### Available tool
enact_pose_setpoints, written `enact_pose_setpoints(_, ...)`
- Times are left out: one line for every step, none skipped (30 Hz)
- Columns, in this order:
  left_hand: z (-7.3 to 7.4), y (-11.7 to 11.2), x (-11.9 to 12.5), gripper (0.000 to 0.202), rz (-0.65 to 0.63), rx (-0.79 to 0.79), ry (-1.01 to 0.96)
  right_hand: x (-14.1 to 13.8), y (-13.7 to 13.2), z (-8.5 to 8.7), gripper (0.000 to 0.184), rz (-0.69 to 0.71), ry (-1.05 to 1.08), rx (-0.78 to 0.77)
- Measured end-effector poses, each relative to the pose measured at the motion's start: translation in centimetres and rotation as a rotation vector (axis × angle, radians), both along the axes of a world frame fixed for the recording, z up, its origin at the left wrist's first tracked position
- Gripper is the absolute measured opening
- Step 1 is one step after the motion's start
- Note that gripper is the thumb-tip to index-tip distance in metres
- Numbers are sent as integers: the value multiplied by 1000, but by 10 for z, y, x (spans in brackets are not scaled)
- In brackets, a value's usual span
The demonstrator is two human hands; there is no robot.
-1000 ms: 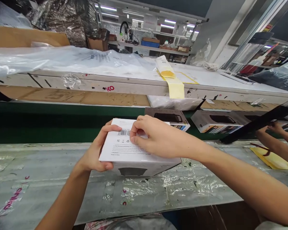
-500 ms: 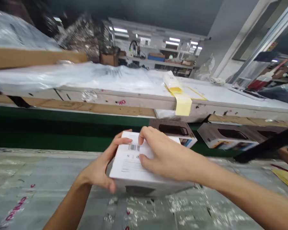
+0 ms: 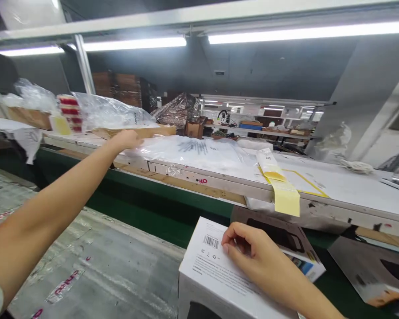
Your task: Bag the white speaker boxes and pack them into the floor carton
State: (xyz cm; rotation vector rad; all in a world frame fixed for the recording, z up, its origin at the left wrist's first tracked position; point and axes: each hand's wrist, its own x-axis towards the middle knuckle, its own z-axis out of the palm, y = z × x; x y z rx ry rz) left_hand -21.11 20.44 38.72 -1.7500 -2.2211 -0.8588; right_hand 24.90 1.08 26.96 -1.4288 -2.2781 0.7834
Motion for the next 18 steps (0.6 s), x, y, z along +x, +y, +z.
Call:
enact_pose_setpoints(-3, 5, -5, 16, 17, -16, -2, 1, 0, -2, 32, -2, 4, 11)
enact_pose_setpoints(-6, 7, -7, 13, 26, -10, -5, 2, 0, -3, 33, -3, 7, 16)
enact_pose_setpoints(-9, 9, -8, 11, 30, 3, -4, 3, 0, -5, 33, -2, 10, 21)
enact_pose_setpoints(-12, 9, -6, 9, 28, 28, -3, 4, 1, -5, 34, 1, 12, 23)
enact_pose_setpoints(-13, 9, -5, 9, 23, 62, -7, 5, 1, -6, 35, 4, 15, 25)
enact_pose_setpoints(-14, 9, -3, 12, 19, 103, -17, 5, 1, -6, 35, 6, 22, 29)
enact_pose_setpoints(-13, 9, -1, 16, 16, 148, -36, 5, 1, -6, 35, 2, 33, 38)
enact_pose_setpoints(-11, 9, 1, 21, 12, 192, -63, 5, 0, -6, 35, -7, 46, 50)
enact_pose_setpoints(-8, 10, 1, 25, 5, 235, -97, 4, -1, -7, 36, -18, 58, 62)
enact_pose_setpoints(-5, 11, 2, 27, -7, 273, -140, 4, -2, -8, 36, -25, 63, 68)
enact_pose_setpoints(-2, 11, 3, 28, -26, 304, -190, 3, -2, -8, 36, -27, 62, 70)
enact_pose_setpoints(2, 12, 3, 27, -54, 329, -245, 3, -2, -9, 35, -24, 54, 69)
enact_pose_setpoints(7, 11, 3, 26, -87, 352, -303, 3, -1, -9, 35, -15, 39, 64)
enact_pose_setpoints(12, 9, 3, 25, -123, 374, -357, 3, 1, -7, 34, -4, 21, 60)
enact_pose_setpoints(18, 4, 4, 25, -153, 398, -402, 4, 3, -5, 33, 10, 7, 60)
enact_pose_setpoints(23, -3, 4, 25, -191, 431, -445, 5, 5, 0, 32, 33, -2, 58)
enact_pose_setpoints(29, -13, 5, 25, -245, 474, -493, 6, 6, 8, 32, 63, -4, 57)
enact_pose_setpoints(33, -26, 7, 25, -316, 520, -546, 7, 7, 18, 32, 97, 10, 65)
